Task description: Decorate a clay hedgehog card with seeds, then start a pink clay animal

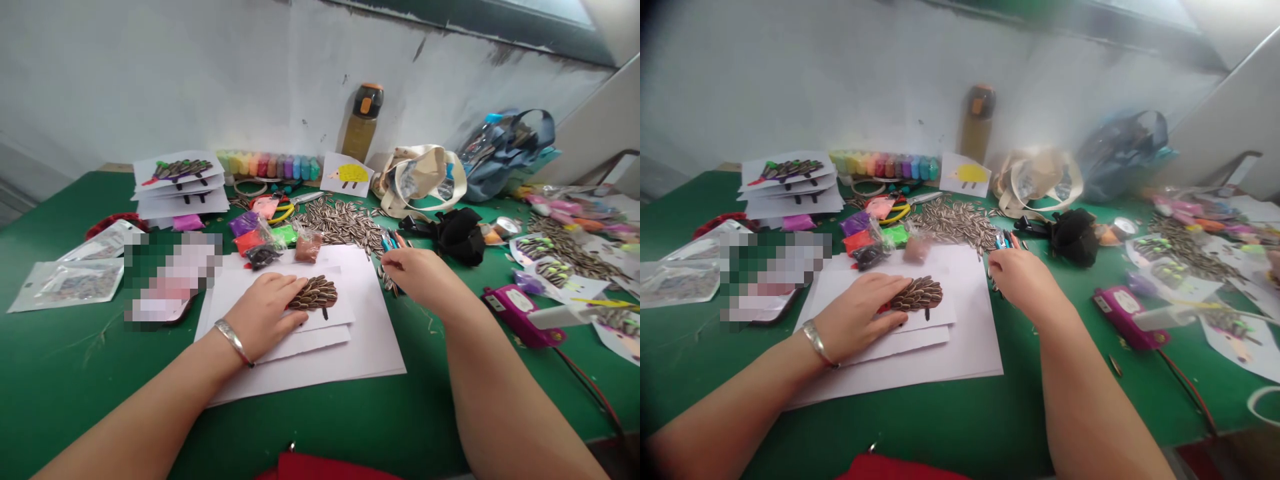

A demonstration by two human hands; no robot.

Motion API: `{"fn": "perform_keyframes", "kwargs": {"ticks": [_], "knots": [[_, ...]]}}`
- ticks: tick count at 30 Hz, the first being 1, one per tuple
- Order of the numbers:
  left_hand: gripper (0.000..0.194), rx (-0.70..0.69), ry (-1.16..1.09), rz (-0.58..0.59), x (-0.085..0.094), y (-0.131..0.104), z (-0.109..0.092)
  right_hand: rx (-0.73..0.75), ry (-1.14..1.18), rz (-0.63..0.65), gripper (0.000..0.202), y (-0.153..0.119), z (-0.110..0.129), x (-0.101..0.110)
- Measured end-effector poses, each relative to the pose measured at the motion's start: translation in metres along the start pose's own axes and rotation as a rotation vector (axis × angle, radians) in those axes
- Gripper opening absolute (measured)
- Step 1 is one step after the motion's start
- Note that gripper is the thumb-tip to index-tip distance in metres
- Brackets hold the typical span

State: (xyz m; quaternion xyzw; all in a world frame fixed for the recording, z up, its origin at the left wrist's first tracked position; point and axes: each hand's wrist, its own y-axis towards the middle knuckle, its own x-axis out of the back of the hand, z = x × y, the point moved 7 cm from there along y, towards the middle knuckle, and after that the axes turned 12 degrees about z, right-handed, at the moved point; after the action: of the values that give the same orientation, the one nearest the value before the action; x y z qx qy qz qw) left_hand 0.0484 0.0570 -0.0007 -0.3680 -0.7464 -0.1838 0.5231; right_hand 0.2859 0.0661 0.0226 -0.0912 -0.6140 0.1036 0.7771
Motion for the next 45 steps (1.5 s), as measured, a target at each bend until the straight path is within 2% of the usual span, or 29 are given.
{"fn": "perform_keyframes", "kwargs": {"ticks": [7, 16, 19, 22, 24, 27, 30, 34, 45], "knots": [[0.046, 0.000, 0.016, 0.010, -0.002, 0.000, 0.000, 0.019, -0.232, 0.112, 0.021, 0.014, 0.002, -0.022], [0.043, -0.005, 0.030, 0.032, 0.001, 0.001, -0.005, -0.009, -0.262, 0.142, 0.022, 0.014, 0.004, -0.028], [0.043, -0.006, 0.039, 0.031, 0.002, 0.001, -0.006, 0.000, -0.245, 0.078, 0.026, 0.013, 0.006, -0.022], [0.044, 0.000, 0.040, 0.033, 0.001, 0.001, -0.006, 0.022, -0.131, -0.099, 0.030, 0.004, 0.015, -0.005], [0.044, 0.000, 0.035, 0.028, 0.001, 0.002, -0.005, 0.130, 0.012, -0.135, 0.026, -0.003, 0.030, -0.001], [0.044, -0.007, 0.022, 0.025, -0.001, 0.002, -0.004, 0.341, 0.183, -0.023, 0.022, -0.011, 0.057, -0.012], [0.045, -0.019, 0.011, 0.010, -0.002, 0.000, -0.003, 0.447, 0.205, 0.093, 0.022, -0.017, 0.077, -0.028], [0.046, -0.018, 0.008, 0.006, -0.002, -0.001, -0.002, 0.453, 0.186, 0.149, 0.020, -0.017, 0.084, -0.036], [0.045, -0.023, 0.002, 0.019, -0.002, 0.000, -0.003, 0.454, 0.090, 0.145, 0.019, -0.013, 0.086, -0.048]]}}
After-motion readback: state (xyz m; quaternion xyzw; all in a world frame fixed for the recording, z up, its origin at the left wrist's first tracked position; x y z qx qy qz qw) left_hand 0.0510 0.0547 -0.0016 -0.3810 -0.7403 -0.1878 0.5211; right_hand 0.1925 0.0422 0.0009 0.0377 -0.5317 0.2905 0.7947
